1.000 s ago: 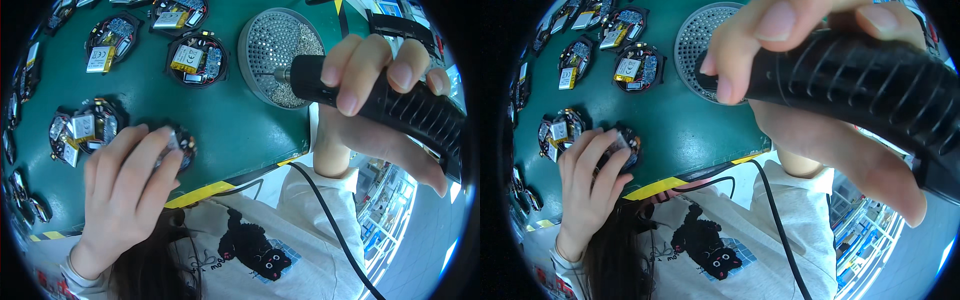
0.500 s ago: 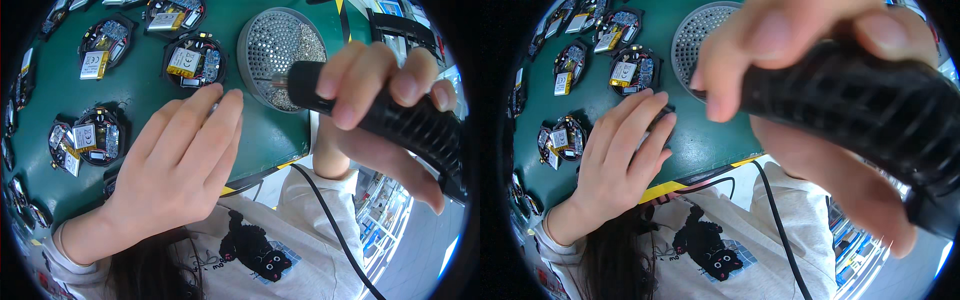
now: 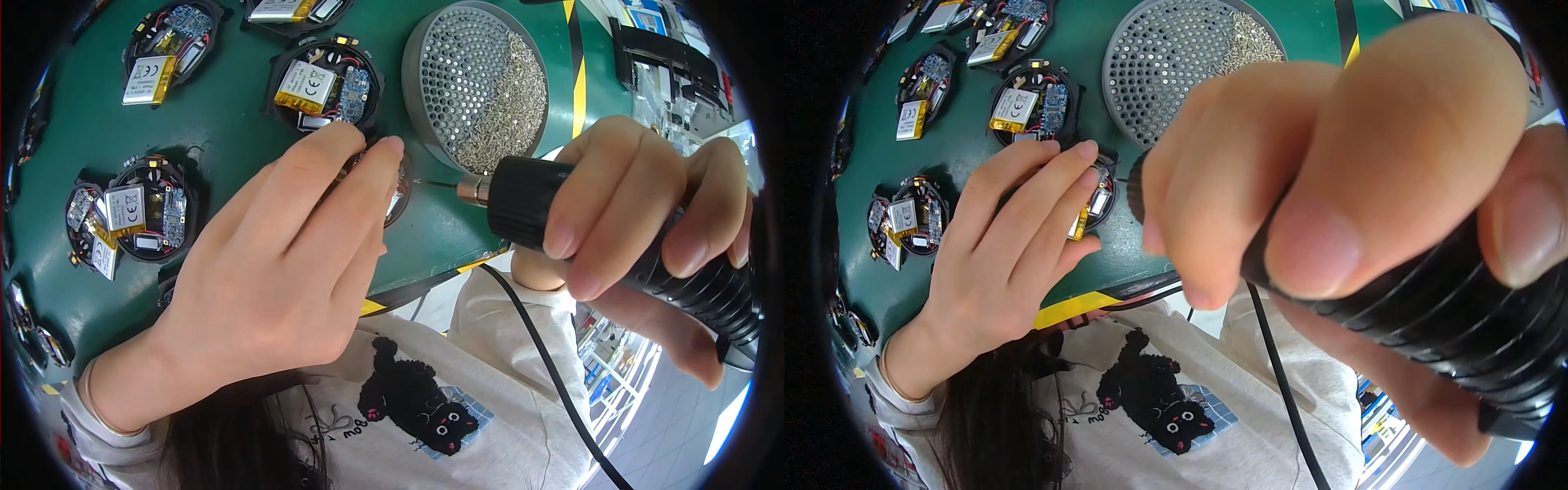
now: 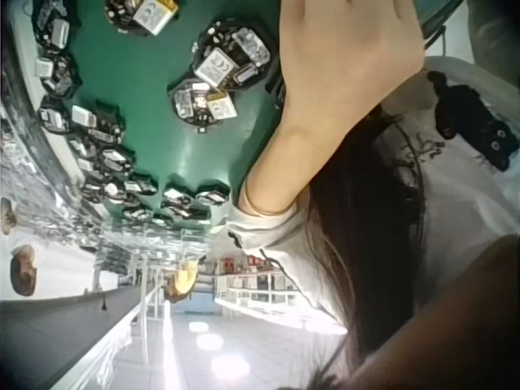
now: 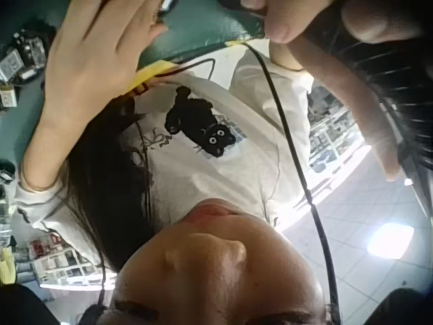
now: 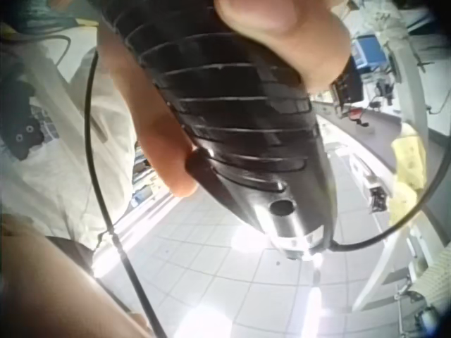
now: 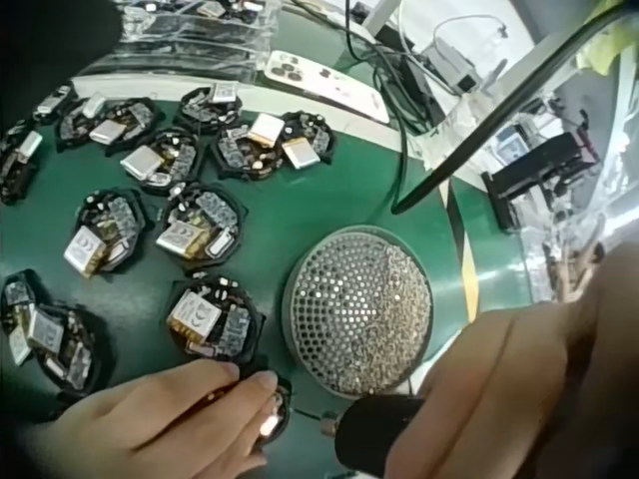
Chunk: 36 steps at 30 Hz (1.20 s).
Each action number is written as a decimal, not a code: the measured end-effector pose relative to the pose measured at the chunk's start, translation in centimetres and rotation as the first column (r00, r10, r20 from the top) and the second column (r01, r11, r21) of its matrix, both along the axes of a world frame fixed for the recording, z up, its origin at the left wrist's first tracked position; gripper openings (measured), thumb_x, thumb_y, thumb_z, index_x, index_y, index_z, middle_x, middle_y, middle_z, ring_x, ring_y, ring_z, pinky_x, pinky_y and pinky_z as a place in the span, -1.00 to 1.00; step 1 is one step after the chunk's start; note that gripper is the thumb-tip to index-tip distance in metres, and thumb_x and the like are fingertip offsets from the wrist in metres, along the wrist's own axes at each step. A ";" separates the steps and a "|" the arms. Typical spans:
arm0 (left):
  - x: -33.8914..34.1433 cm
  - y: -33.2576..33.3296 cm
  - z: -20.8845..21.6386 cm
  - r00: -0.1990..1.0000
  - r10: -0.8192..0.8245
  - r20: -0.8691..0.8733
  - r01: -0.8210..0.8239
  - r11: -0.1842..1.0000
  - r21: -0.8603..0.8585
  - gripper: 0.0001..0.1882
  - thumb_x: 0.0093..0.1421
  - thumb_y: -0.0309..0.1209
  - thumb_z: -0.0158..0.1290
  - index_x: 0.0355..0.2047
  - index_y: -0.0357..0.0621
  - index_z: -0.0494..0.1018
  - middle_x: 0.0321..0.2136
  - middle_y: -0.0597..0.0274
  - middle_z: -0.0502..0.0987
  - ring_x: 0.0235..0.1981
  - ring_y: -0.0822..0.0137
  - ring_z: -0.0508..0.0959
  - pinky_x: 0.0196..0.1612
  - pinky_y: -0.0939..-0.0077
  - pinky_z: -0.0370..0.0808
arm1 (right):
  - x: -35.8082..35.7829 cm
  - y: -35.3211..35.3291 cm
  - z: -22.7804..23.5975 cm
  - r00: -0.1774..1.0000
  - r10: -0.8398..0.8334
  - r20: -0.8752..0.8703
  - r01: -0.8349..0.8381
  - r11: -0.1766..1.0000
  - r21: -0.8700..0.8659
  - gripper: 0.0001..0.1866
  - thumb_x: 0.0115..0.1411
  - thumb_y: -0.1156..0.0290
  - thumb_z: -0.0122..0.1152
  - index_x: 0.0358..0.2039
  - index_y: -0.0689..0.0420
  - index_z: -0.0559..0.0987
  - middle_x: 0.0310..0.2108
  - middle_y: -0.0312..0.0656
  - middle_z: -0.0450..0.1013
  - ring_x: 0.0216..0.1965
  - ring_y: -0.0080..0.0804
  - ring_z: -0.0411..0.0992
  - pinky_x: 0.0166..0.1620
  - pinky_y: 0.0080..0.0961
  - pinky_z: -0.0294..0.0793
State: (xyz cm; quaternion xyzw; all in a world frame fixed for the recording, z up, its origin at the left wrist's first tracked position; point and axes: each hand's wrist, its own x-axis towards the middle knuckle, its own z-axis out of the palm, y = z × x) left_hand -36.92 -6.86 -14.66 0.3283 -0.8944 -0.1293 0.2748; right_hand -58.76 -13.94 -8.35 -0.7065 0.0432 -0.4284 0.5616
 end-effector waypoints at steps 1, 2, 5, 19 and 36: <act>0.0 0.0 0.0 1.000 -0.002 -0.002 0.002 1.000 0.001 -0.46 -0.28 -0.51 0.19 -0.20 -0.55 0.44 -0.11 -0.09 0.45 -0.15 -0.03 0.45 -0.13 0.25 0.49 | 0.2 0.3 -0.5 0.999 -0.018 0.048 0.018 1.000 0.003 -0.37 0.03 -0.09 0.30 -0.17 0.19 0.33 -0.32 -0.20 0.35 -0.66 -0.47 0.42 -0.59 -0.51 0.45; 0.0 -0.1 0.0 1.000 -0.010 -0.023 0.010 1.000 0.016 -0.46 -0.28 -0.51 0.19 -0.21 -0.56 0.45 -0.12 -0.09 0.45 -0.16 -0.03 0.45 -0.14 0.25 0.49 | 0.4 0.5 -0.8 0.995 -0.036 0.095 0.035 0.999 0.007 -0.37 0.05 -0.09 0.28 -0.16 0.19 0.32 -0.32 -0.19 0.35 -0.66 -0.47 0.43 -0.59 -0.52 0.46; 0.2 -0.2 0.0 0.999 -0.027 -0.043 0.029 0.999 0.037 -0.47 -0.28 -0.51 0.19 -0.22 -0.56 0.45 -0.15 -0.08 0.46 -0.18 -0.03 0.45 -0.16 0.26 0.49 | 1.0 0.3 -0.7 0.998 -0.018 0.055 0.019 1.000 -0.021 -0.40 0.08 -0.06 0.27 -0.17 0.20 0.32 -0.30 -0.18 0.34 -0.65 -0.46 0.44 -0.58 -0.52 0.47; 0.1 -0.7 -0.7 0.989 -0.036 -0.147 0.039 0.999 0.020 -0.43 -0.42 -0.55 0.15 -0.26 -0.56 0.47 -0.23 -0.07 0.47 -0.26 -0.04 0.45 -0.25 0.25 0.50 | 1.0 0.5 -0.1 0.994 0.015 -0.106 -0.018 1.000 -0.024 -0.43 0.05 -0.06 0.28 -0.24 0.20 0.37 -0.33 -0.20 0.35 -0.63 -0.47 0.45 -0.55 -0.52 0.49; -0.7 -0.2 -1.2 0.964 0.068 -0.257 -0.051 0.996 0.073 -0.42 -0.53 -0.54 0.10 -0.33 -0.56 0.47 -0.26 -0.08 0.46 -0.31 -0.02 0.46 -0.25 0.29 0.51 | 1.2 0.6 0.0 0.983 0.039 -0.177 -0.048 0.998 -0.049 -0.40 0.01 -0.11 0.30 -0.27 0.19 0.39 -0.32 -0.21 0.36 -0.62 -0.49 0.45 -0.55 -0.53 0.48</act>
